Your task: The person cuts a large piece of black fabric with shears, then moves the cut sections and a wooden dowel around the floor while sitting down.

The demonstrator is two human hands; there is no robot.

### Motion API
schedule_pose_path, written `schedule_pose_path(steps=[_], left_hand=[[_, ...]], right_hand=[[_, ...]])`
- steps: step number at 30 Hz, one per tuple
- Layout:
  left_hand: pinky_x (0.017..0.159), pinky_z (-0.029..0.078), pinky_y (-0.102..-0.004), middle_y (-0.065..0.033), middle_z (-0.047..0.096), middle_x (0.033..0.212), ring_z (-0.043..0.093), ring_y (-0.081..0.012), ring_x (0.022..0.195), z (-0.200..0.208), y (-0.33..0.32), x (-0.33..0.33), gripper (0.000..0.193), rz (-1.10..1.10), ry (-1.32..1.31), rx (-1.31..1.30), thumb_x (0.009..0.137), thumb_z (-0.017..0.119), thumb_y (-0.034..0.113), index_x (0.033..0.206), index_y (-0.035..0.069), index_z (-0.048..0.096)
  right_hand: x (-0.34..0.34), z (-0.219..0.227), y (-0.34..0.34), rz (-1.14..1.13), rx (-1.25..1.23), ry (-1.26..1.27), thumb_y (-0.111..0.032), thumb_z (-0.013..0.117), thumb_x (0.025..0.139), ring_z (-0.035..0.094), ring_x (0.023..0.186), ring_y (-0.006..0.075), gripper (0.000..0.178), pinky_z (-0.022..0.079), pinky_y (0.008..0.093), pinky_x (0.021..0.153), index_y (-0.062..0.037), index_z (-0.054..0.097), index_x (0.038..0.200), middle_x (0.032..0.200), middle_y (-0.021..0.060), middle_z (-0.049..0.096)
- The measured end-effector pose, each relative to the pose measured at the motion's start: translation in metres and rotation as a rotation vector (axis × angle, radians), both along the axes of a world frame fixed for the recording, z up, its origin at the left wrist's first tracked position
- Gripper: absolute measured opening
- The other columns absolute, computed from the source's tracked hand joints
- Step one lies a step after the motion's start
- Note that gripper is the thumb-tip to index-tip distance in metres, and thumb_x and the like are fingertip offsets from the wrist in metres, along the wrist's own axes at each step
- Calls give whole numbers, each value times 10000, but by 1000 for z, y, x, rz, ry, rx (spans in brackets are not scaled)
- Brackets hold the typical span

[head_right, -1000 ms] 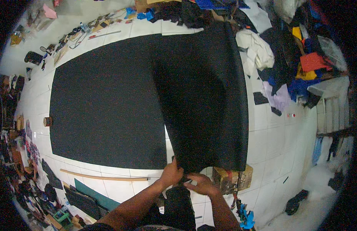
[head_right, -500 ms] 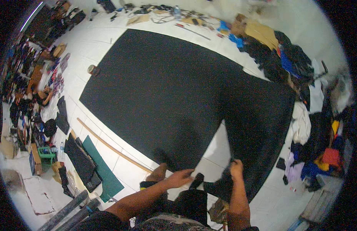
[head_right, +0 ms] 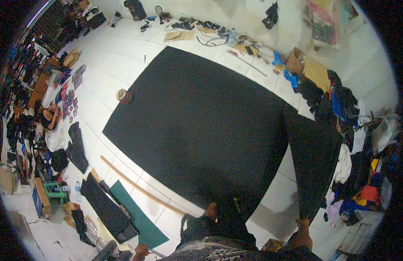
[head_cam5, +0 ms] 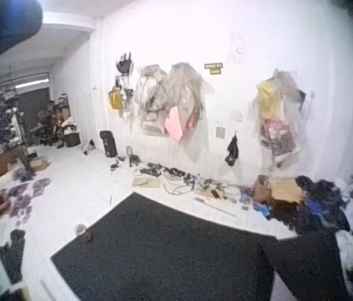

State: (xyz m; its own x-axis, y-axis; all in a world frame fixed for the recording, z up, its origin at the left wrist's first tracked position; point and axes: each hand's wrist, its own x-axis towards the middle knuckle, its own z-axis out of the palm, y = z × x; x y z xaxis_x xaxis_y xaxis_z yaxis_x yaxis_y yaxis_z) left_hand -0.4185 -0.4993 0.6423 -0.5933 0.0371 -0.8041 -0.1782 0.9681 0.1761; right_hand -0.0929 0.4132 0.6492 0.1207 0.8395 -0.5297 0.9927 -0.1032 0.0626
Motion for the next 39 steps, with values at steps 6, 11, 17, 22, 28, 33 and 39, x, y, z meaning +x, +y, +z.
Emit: schedule_pose_path(steps=[6,11,17,22,28,33,39], left_hand=[[641,501,-391,-135,645,844,614,-231,735,-23,41,-230,386,692,153,231,899,653,243,1147,-52,634],[533,449,-284,-60,580,781,537,-136,624,22,67,-414,353,905,186,535,953,595,221,1181,-49,583],[528,474,-442,-87,616,704,600,-278,613,-7,-58,-407,97,-340,557,134,872,572,163,884,79,621],[587,482,-424,-107,625,784,606,-267,684,6,-108,-552,157,207,119,80,890,578,186,959,50,615],[657,492,-401,-132,636,880,614,-255,769,-25,-211,-769,243,154,112,126,912,585,213,1050,15,609],[716,500,-383,-152,645,961,621,-244,840,42,-333,-1063,318,-109,389,-18,930,590,237,1126,-14,604],[736,483,-309,-108,636,929,590,-168,789,68,-186,-1378,398,226,488,564,963,596,265,1232,-28,585]], right_hand=[[-92,6,-73,-215,38,34,-258,540,963,636,1015,308,332,496,430,855,-8,652,1151,1107,196,659],[-190,-4,-123,-473,90,186,-226,527,974,648,1019,291,306,503,430,853,-9,659,1145,1116,187,671],[-319,-9,-103,1171,-269,-742,-162,509,962,663,1039,281,267,520,433,864,-30,680,1119,1132,172,684],[-457,-39,-182,988,-191,-439,-162,488,967,668,1016,314,277,547,437,823,-54,665,1151,1128,198,679],[-592,-24,-235,870,-69,-506,-300,489,983,663,1034,353,381,554,447,834,-14,620,1199,1182,219,650],[-816,23,-408,117,-30,-226,-383,424,1022,634,1063,451,504,531,495,892,44,576,1242,1157,296,640],[-902,91,-460,-126,242,-195,-518,447,973,599,1090,502,681,503,518,915,123,588,1156,1127,355,622]])
